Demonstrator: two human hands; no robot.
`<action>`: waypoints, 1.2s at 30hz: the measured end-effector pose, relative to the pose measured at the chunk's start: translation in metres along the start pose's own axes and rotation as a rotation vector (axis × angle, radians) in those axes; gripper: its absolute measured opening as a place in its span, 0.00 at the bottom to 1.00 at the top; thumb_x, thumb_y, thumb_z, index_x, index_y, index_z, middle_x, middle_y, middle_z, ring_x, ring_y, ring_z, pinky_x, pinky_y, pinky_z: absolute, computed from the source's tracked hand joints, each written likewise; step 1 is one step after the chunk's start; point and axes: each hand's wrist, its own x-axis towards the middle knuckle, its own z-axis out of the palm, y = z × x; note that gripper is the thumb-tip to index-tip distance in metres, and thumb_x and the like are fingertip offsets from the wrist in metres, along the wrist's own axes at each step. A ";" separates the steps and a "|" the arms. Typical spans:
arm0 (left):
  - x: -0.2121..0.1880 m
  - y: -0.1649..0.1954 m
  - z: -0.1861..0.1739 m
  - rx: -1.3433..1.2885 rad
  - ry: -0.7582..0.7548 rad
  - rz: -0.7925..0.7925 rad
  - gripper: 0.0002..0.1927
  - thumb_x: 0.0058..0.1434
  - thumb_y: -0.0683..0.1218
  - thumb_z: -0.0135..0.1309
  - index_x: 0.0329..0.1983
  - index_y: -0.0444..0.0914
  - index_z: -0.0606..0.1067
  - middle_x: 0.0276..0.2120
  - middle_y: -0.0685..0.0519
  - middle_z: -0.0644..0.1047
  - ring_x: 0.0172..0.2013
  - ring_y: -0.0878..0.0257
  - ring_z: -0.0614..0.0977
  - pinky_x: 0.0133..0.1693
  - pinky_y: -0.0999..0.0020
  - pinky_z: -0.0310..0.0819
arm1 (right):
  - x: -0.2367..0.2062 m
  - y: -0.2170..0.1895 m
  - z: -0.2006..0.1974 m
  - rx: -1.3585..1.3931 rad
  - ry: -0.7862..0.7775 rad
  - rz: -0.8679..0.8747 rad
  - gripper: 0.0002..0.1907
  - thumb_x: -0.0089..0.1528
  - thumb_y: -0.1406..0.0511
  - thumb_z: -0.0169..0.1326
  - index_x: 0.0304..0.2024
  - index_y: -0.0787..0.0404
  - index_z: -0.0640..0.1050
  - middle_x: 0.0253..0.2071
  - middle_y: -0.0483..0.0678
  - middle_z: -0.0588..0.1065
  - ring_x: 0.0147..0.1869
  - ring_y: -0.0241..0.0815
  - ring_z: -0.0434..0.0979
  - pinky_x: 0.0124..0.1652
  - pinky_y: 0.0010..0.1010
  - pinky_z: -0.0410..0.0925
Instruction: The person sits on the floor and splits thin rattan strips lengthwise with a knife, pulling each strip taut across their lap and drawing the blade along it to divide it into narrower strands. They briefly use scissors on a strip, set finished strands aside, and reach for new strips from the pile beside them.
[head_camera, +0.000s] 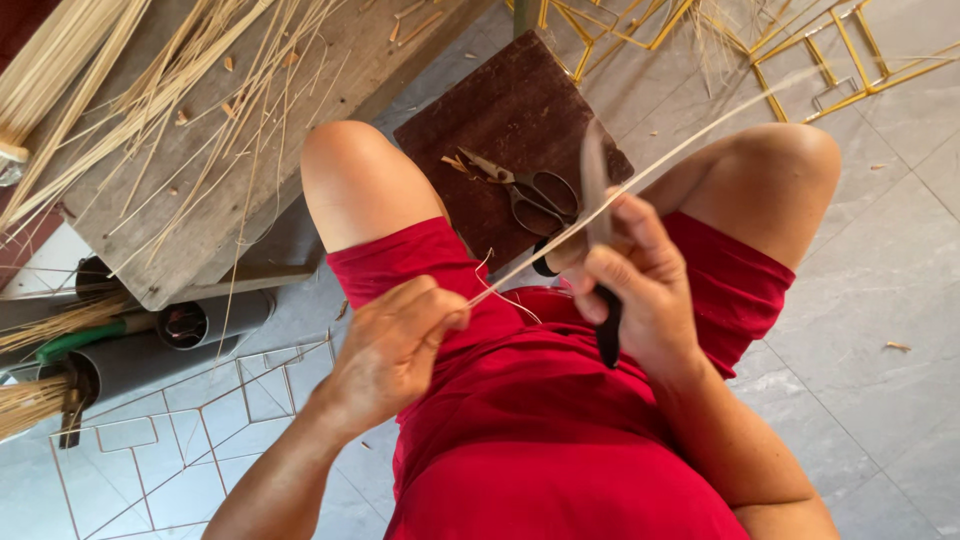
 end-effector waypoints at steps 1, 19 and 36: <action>-0.007 0.000 -0.006 0.011 -0.011 -0.058 0.02 0.65 0.37 0.54 0.38 0.37 0.74 0.29 0.52 0.74 0.30 0.57 0.80 0.32 0.62 0.74 | 0.004 -0.005 -0.005 0.016 0.038 -0.012 0.26 0.71 0.72 0.52 0.71 0.58 0.66 0.33 0.50 0.74 0.29 0.35 0.68 0.28 0.24 0.63; 0.035 0.012 0.015 0.087 -0.084 -0.015 0.26 0.68 0.50 0.54 0.66 0.35 0.67 0.49 0.41 0.78 0.48 0.46 0.82 0.45 0.54 0.77 | 0.000 0.003 0.023 -0.390 -0.111 -0.030 0.24 0.71 0.72 0.52 0.67 0.64 0.61 0.38 0.52 0.74 0.31 0.33 0.70 0.30 0.21 0.66; -0.028 -0.030 -0.055 -0.054 -0.256 -0.635 0.12 0.67 0.42 0.53 0.50 0.44 0.83 0.25 0.46 0.78 0.23 0.59 0.75 0.27 0.65 0.69 | 0.012 -0.026 -0.042 -0.040 0.097 -0.119 0.24 0.72 0.74 0.50 0.69 0.58 0.66 0.33 0.51 0.72 0.28 0.35 0.67 0.29 0.26 0.63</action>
